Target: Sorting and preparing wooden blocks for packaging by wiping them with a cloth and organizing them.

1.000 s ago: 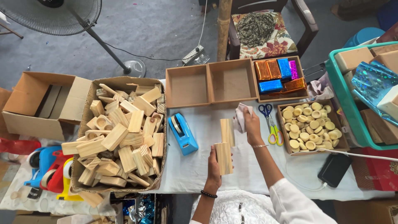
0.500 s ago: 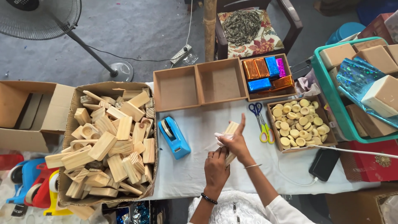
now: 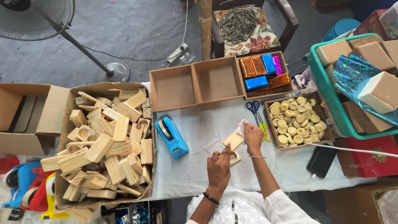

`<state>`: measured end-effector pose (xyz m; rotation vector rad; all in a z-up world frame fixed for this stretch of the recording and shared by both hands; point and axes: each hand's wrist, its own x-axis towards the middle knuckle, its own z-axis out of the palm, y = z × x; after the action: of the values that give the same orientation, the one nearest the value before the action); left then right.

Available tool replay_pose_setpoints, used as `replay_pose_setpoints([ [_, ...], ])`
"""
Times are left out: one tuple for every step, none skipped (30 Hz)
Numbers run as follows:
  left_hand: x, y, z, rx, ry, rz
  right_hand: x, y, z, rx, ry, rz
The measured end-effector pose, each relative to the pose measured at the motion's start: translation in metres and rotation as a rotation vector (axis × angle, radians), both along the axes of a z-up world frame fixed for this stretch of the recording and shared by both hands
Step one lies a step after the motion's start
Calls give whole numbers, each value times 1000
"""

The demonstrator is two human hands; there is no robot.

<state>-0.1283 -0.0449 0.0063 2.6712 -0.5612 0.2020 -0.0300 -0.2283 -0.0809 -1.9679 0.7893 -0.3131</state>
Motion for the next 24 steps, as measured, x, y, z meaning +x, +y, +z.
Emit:
replay_pose_setpoints([
  [0, 1, -5, -1, 1, 1, -2, -3, 20, -1, 1, 1],
  [0, 3, -10, 3, 26, 23, -2, -5, 40, -51, -47, -13],
  [1, 5, -14, 7, 52, 46, -3, -8, 60, -101, -96, -26],
  [2, 8, -8, 9, 54, 51, -4, -6, 82, -99, -94, -21],
  [3, 10, -2, -7, 42, 41, -4, -5, 103, 155, -169, 35],
  [4, 12, 5, -24, 31, 29, -5, -5, 125, 408, -241, 87],
  [4, 11, 10, -23, 34, 32, -4, -1, 114, 409, -238, 90],
  [5, 10, 15, -37, -22, -19, -3, 3, 104, 578, -246, 319],
  [5, 9, 21, -51, -77, -70, -3, 7, 93, 745, -248, 550],
  [6, 9, 12, -52, -80, -69, -5, 17, 86, 743, -251, 552],
  [6, 9, 3, -56, -88, -78, -8, 28, 79, 206, -356, 775],
  [5, 10, -6, -60, -92, -87, -12, 40, 71, -349, -440, 956],
  [3, 12, -8, -60, -92, -86, -15, 46, 75, -349, -441, 957],
  [2, 13, -10, -55, -72, -44, -17, 52, 80, -464, -188, 977],
  [2, 15, -12, -51, -52, -2, -19, 58, 85, -576, 68, 986],
  [1, 18, -12, -48, -49, 3, -20, 61, 83, -572, 68, 992],
  [0, 21, -13, -34, -52, 48, -20, 63, 81, -563, 76, 974],
  [0, 22, -13, -24, -56, 92, -20, 64, 80, -559, 86, 954],
  [1, 23, -9, -24, -54, 97, -20, 64, 85, -558, 87, 960],
  [4, 25, -4, -15, -59, 137, -18, 64, 91, -599, 45, 911],
  [7, 26, 1, -7, -64, 176, -17, 64, 97, -640, 4, 861],
  [7, 26, 1, -9, -65, 177, -17, 61, 96, -642, 4, 862],
  [7, 26, 1, 6, -71, 200, -17, 57, 94, -670, 20, 820],
  [7, 26, 0, 20, -76, 224, -17, 53, 93, -697, 37, 779],
])
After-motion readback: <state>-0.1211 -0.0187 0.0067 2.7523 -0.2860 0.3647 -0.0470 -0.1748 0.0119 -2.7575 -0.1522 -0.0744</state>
